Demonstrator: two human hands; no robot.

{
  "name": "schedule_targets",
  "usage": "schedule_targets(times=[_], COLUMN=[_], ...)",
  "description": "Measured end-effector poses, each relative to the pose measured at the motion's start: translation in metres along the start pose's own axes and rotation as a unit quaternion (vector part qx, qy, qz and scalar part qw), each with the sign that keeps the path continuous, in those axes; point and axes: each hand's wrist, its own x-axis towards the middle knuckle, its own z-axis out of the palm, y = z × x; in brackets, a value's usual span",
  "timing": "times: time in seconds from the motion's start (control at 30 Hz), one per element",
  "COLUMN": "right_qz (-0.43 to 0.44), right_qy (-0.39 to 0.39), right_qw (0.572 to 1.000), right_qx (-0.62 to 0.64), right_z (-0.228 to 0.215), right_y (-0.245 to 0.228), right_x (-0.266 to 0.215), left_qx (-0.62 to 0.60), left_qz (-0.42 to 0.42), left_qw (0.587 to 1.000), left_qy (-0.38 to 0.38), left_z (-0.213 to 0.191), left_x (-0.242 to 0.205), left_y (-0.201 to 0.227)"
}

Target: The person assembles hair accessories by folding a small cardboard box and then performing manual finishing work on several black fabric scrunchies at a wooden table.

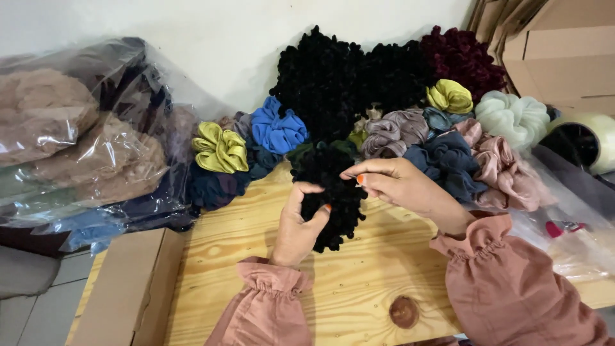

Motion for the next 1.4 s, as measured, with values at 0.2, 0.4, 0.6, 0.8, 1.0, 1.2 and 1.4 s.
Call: schedule_targets(times=[0.2,0.4,0.6,0.8,1.0,1.2,1.4], right_qz=[0.008,-0.007,0.000,-0.028,-0.012,-0.028,-0.036], right_qy=[-0.027,-0.009,-0.040,-0.034,-0.042,-0.034,-0.037], right_qw=[1.000,1.000,0.999,0.999,0.999,0.999,0.998], right_qx=[-0.003,-0.014,0.015,-0.018,0.021,-0.002,0.025], right_z=[0.009,0.008,0.008,0.007,0.007,0.010,0.002], right_y=[-0.014,-0.003,-0.003,0.001,-0.006,-0.005,0.003], right_x=[-0.008,-0.004,-0.007,-0.003,-0.007,-0.006,-0.006], left_qx=[-0.042,-0.031,-0.074,-0.041,-0.127,-0.073,-0.123], left_qz=[-0.009,0.006,0.037,0.019,0.009,0.026,0.012], left_qw=[0.998,0.997,0.994,0.999,0.992,0.995,0.991], left_qy=[0.045,0.067,0.065,0.022,0.021,0.068,0.051], left_z=[-0.003,0.001,-0.005,0.001,-0.003,-0.001,-0.006], left_x=[0.004,0.003,0.003,-0.001,0.000,0.005,0.007], left_y=[-0.031,-0.027,-0.005,-0.003,-0.024,-0.025,-0.029])
